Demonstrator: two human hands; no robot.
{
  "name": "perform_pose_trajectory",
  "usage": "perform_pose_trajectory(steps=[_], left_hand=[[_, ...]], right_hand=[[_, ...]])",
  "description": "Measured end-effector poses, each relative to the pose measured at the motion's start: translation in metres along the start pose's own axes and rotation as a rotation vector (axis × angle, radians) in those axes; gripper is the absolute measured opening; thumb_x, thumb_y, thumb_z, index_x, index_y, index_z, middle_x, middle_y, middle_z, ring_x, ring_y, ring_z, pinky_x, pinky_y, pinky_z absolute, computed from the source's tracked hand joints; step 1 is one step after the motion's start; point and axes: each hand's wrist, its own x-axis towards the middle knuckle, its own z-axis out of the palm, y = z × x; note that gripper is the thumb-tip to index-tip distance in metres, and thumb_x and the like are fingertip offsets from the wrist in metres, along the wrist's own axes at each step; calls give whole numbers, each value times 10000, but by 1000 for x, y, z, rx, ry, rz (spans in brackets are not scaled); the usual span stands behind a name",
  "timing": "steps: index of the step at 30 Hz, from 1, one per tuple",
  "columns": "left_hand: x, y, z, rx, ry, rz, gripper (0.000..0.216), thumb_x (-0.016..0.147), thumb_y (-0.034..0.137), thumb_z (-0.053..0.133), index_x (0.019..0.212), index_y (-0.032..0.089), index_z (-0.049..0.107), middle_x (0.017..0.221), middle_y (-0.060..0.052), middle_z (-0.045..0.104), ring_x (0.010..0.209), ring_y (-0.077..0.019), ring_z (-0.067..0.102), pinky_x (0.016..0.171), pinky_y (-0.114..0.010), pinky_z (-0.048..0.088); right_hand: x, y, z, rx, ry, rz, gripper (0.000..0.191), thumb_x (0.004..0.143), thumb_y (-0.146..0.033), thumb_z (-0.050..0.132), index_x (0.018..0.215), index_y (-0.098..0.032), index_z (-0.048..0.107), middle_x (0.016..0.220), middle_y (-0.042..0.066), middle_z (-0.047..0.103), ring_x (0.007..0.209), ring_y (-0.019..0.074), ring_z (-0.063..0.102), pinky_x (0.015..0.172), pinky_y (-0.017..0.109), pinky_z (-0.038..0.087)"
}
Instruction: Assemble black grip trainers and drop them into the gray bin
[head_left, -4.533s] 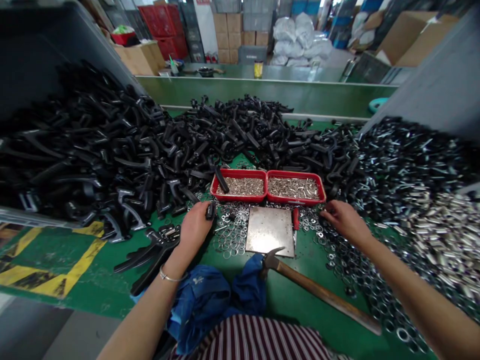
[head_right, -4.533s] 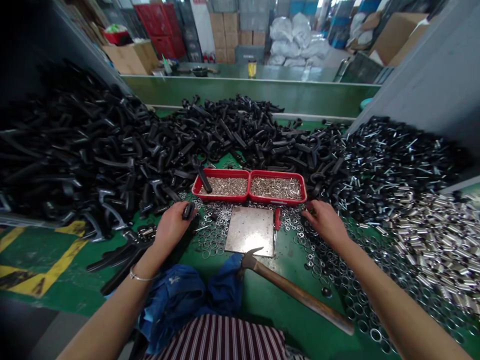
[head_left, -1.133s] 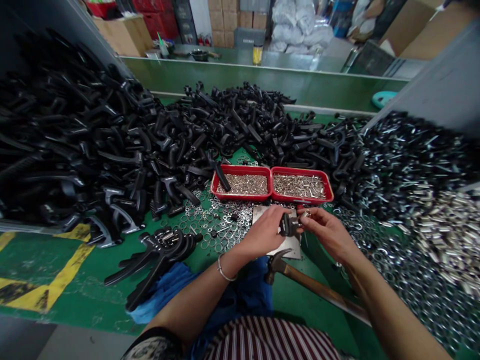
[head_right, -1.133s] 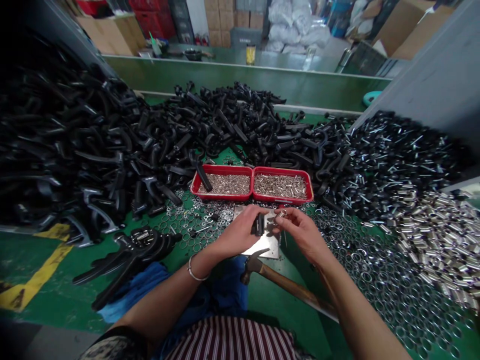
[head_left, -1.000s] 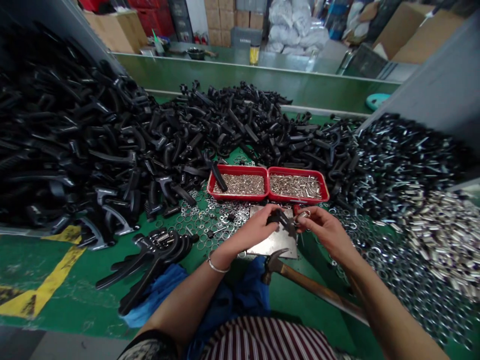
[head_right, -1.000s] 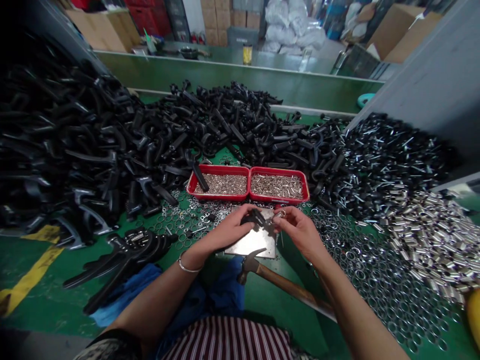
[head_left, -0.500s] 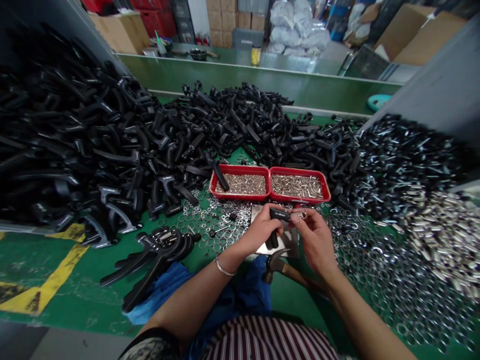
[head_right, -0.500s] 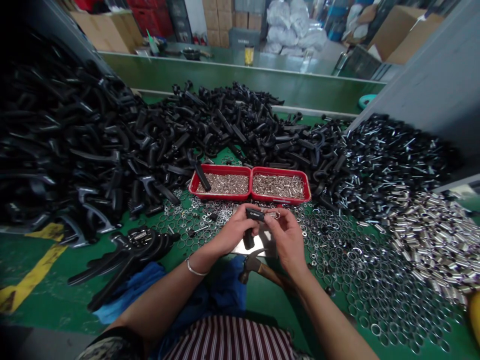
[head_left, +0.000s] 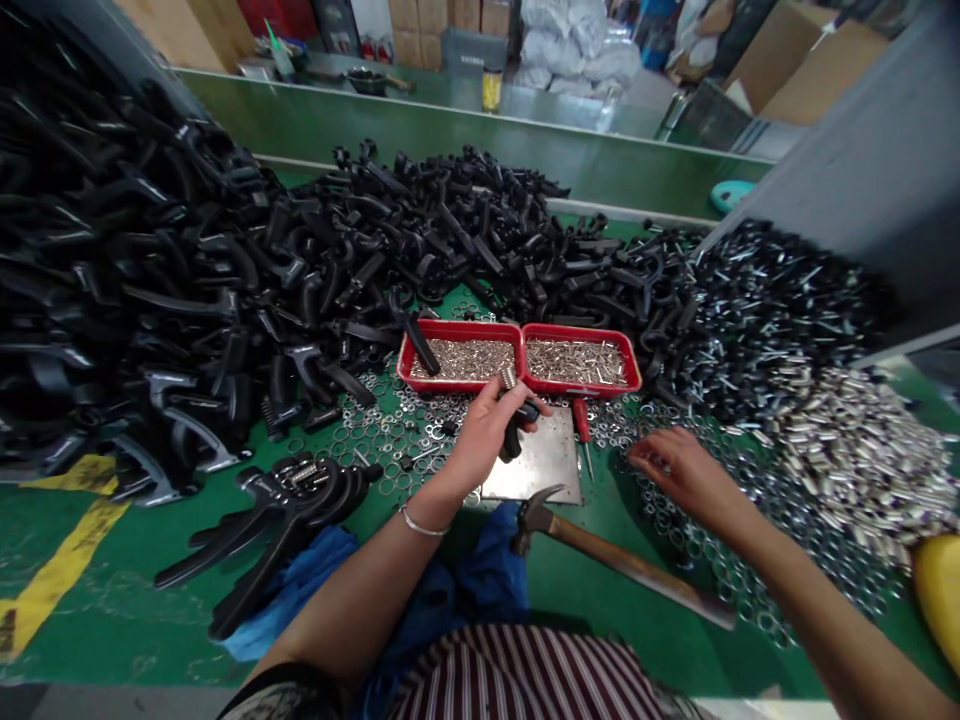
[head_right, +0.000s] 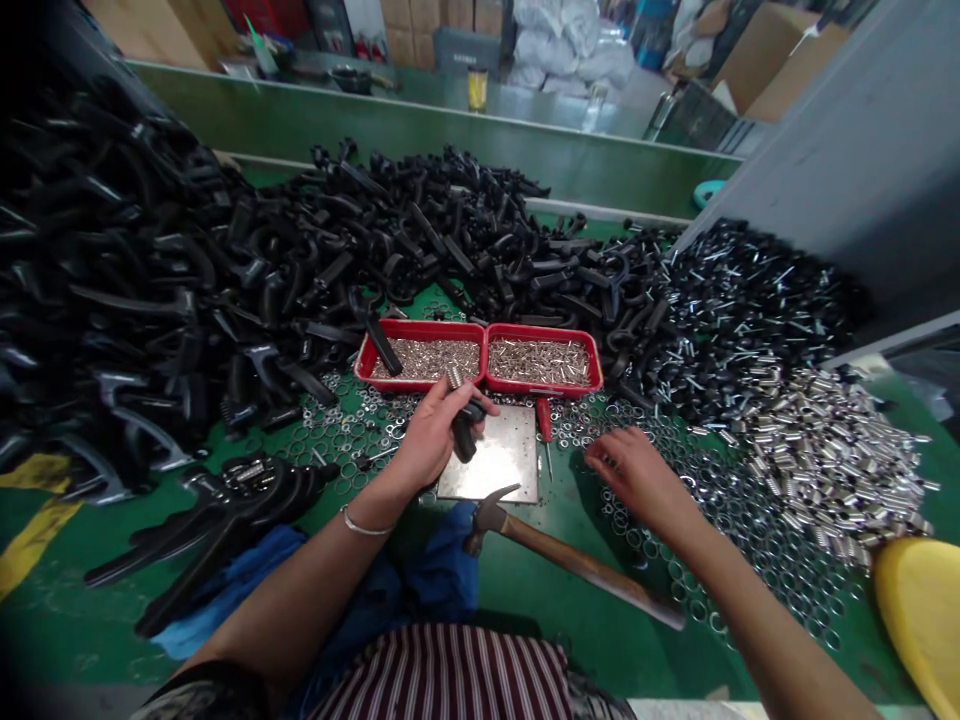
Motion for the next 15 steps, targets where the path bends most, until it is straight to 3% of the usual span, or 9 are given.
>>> perform_pose_trajectory(steps=[4,9,12,15], left_hand=[[-3,-3,4,73,-77,-7,295,930,479,539,987,191,521,883,-42,713,603,-82,584,567,-200,450],[-12,-15,13,169,-26,-16,271,909,446,588,937,187,515,830,-11,699,553,-60,494,561,-187,429],[-14,-14,14,283,49,37,302,950,479,511,890,183,529,798,-15,682,576,-86,515,552,-203,431],[-15,-9,14,406,33,167,284,987,428,459,915,182,580,899,-46,680,797,-138,610,740,-257,492]], right_hand=[[-24,2,27,-254,-10,-12,201,979,-285,482,945,-203,662,908,105,644,879,261,530,767,382,435],[-10,-1,27,-194,104,-11,205,976,-299,485,914,-203,655,1006,124,648,937,269,533,832,405,436],[3,-19,17,6,317,49,159,952,-326,537,915,-212,641,1116,127,654,1050,297,543,950,492,399],[17,-60,19,563,391,198,147,926,-389,594,949,-246,618,1008,72,673,946,256,616,880,458,467]])
